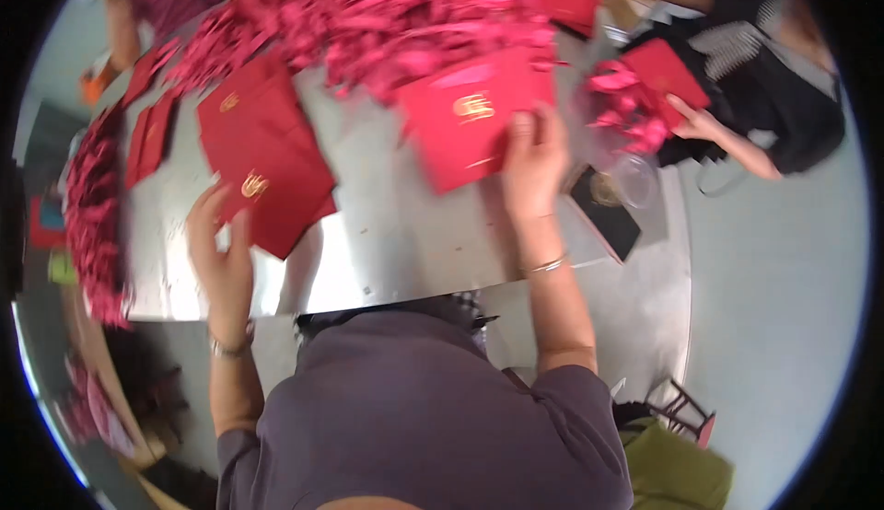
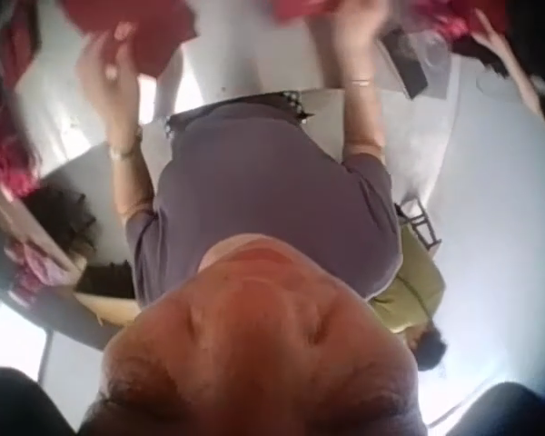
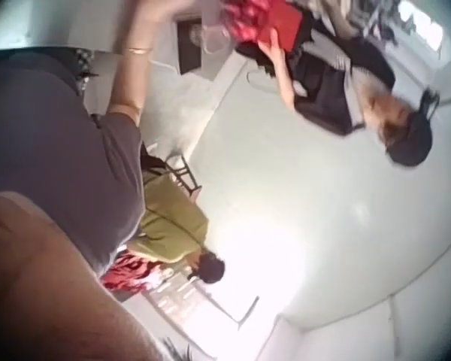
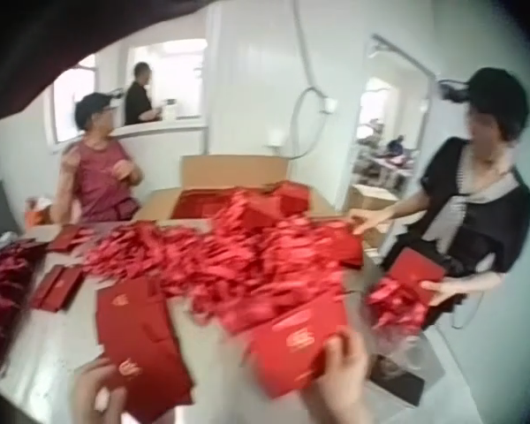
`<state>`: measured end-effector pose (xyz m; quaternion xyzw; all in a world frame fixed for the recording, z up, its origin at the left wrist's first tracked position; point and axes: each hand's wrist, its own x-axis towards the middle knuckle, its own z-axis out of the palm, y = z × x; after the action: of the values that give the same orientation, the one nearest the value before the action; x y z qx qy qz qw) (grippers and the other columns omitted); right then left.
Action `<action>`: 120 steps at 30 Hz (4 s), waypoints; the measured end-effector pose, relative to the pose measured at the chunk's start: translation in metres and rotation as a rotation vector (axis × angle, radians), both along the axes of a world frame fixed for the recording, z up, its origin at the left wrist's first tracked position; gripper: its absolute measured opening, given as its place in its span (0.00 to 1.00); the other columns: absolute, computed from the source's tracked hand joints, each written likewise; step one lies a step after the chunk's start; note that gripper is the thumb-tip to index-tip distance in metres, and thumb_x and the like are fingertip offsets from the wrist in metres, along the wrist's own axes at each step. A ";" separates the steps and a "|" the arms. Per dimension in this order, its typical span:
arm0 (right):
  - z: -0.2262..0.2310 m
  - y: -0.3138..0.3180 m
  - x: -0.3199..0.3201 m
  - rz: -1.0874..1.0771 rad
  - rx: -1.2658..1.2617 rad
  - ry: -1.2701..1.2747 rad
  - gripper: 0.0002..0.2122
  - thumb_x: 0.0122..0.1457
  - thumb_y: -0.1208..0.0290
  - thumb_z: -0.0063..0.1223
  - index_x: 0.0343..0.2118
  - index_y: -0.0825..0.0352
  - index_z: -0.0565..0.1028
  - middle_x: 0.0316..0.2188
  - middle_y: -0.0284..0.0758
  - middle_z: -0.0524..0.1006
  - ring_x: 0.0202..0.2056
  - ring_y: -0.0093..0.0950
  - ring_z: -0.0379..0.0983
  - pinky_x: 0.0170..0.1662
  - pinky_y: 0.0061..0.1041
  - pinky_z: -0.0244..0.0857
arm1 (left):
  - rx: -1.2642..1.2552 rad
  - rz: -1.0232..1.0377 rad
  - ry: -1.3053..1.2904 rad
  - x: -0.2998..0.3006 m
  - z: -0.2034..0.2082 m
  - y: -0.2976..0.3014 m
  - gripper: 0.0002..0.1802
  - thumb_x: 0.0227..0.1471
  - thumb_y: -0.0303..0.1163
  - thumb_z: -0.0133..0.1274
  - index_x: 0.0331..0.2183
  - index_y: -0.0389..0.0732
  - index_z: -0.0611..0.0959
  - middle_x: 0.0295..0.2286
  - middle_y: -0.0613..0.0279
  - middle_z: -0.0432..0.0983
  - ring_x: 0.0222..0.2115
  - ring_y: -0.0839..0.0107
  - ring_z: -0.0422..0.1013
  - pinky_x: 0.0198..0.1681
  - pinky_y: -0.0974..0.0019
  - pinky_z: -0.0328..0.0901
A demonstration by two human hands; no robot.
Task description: The person ties decorative pink ribbons onto small red gift bags by hand, working on a metal table.
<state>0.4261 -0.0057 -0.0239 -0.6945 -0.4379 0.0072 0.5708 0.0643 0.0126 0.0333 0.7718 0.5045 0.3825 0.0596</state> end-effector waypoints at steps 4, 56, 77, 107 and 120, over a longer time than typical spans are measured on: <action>-0.045 0.003 0.030 -0.317 -0.629 -0.589 0.27 0.59 0.62 0.51 0.61 0.65 0.61 0.60 0.48 0.61 0.61 0.45 0.55 0.60 0.49 0.52 | -0.094 0.158 0.220 -0.012 -0.052 0.029 0.27 0.48 0.31 0.59 0.50 0.33 0.73 0.51 0.44 0.67 0.52 0.49 0.63 0.54 0.51 0.58; 0.033 0.009 -0.160 0.852 -0.557 0.145 0.06 0.60 0.75 0.51 0.38 0.70 0.73 0.25 0.30 0.75 0.28 0.17 0.70 0.31 0.19 0.65 | -0.737 -0.174 -0.085 -0.024 -0.029 0.014 0.07 0.46 0.22 0.57 0.32 0.35 0.79 0.25 0.56 0.75 0.28 0.63 0.71 0.34 0.63 0.66; 0.011 0.007 -0.206 0.920 -0.327 -0.564 0.05 0.51 0.77 0.58 0.25 0.69 0.72 0.19 0.39 0.74 0.20 0.35 0.72 0.23 0.30 0.65 | -0.601 -0.097 -0.205 -0.019 -0.046 -0.012 0.12 0.44 0.28 0.58 0.35 0.38 0.83 0.26 0.52 0.78 0.30 0.55 0.74 0.34 0.57 0.68; 0.020 0.005 -0.218 1.025 -0.222 -0.710 0.11 0.52 0.72 0.59 0.22 0.65 0.66 0.16 0.36 0.70 0.19 0.36 0.70 0.22 0.33 0.64 | -0.984 -0.493 -0.253 -0.054 -0.036 0.022 0.07 0.52 0.23 0.51 0.34 0.33 0.82 0.27 0.58 0.80 0.28 0.73 0.74 0.36 0.70 0.68; 0.002 -0.011 -0.203 0.902 -0.639 -0.598 0.19 0.49 0.63 0.65 0.41 0.66 0.72 0.26 0.36 0.78 0.27 0.37 0.77 0.29 0.33 0.68 | -0.663 0.222 -0.464 -0.064 -0.066 0.004 0.09 0.52 0.29 0.51 0.30 0.34 0.83 0.21 0.51 0.78 0.20 0.62 0.75 0.27 0.64 0.68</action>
<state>0.2233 -0.0168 -0.0218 -0.5498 -0.8048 0.1832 0.1285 0.0003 0.0162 -0.0331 0.5451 0.6535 0.3671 0.3755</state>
